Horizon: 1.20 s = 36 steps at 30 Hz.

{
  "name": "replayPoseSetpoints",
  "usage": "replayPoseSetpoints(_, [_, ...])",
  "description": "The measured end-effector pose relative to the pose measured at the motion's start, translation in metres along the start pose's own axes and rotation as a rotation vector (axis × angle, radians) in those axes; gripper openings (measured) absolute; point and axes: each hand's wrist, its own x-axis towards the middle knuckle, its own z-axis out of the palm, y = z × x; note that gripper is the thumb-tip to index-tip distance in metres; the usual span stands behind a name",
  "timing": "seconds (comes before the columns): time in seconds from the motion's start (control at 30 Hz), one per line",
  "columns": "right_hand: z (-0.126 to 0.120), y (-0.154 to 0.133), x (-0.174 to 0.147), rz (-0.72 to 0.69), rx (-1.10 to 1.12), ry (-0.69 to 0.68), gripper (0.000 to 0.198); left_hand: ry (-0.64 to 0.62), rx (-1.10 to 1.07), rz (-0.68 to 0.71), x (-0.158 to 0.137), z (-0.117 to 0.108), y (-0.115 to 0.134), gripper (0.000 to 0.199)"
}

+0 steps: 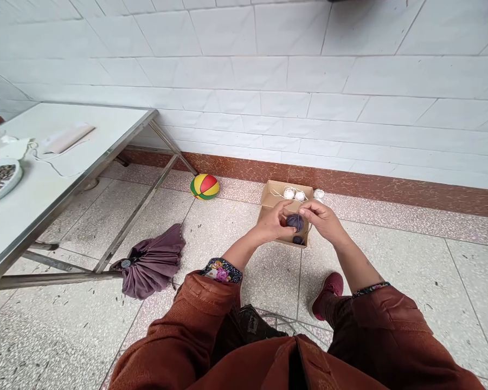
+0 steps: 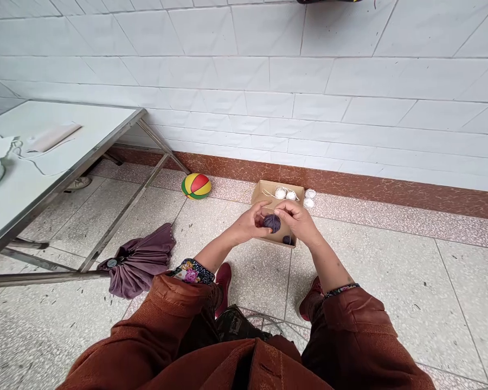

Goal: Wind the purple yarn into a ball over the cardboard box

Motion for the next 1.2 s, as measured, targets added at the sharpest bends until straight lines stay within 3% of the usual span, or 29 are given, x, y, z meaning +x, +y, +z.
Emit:
replayPoseSetpoints(0.07, [0.000, 0.007, 0.002, 0.020, -0.015, 0.042, 0.026, -0.103, -0.145, -0.012, -0.003, 0.002, 0.005, 0.090])
replayPoseSetpoints(0.17, [0.004, 0.017, 0.002, 0.060, -0.051, 0.037, 0.027, -0.100, -0.365, -0.025, -0.004, 0.002, 0.014, 0.076])
replayPoseSetpoints(0.3, [0.013, 0.014, -0.003, 0.012, -0.157, -0.053, 0.029, 0.102, -0.438, -0.061, 0.001, -0.003, 0.015, 0.053])
replayPoseSetpoints(0.43, [0.017, -0.003, -0.009, -0.056, -0.124, -0.203, 0.025, 0.266, -0.227, -0.100, 0.008, -0.007, 0.006, 0.047])
replayPoseSetpoints(0.57, [0.009, -0.010, -0.007, -0.054, -0.024, -0.061, 0.025, 0.152, -0.053, -0.106, 0.007, -0.005, -0.001, 0.052])
replayPoseSetpoints(0.73, [0.001, 0.011, 0.001, 0.015, -0.026, 0.102, 0.027, -0.131, -0.274, -0.095, -0.001, 0.002, 0.004, 0.083])
replayPoseSetpoints(0.8, [0.004, 0.021, 0.003, 0.037, -0.040, 0.095, 0.028, -0.136, -0.396, -0.085, -0.002, 0.003, 0.009, 0.080])
replayPoseSetpoints(0.9, [0.013, 0.026, 0.003, 0.018, -0.094, 0.037, 0.028, 0.001, -0.483, -0.053, 0.002, 0.000, 0.014, 0.069])
replayPoseSetpoints(1.07, [0.022, 0.007, -0.003, -0.082, -0.122, -0.199, 0.024, 0.242, -0.221, 0.006, 0.014, -0.009, 0.001, 0.059])
replayPoseSetpoints(1.13, [0.020, 0.000, -0.004, -0.085, -0.062, -0.198, 0.023, 0.238, -0.055, -0.036, 0.016, -0.010, -0.008, 0.067])
replayPoseSetpoints(1.2, [0.014, -0.001, -0.002, -0.063, 0.001, -0.108, 0.024, 0.151, 0.035, -0.082, 0.016, -0.007, -0.013, 0.079])
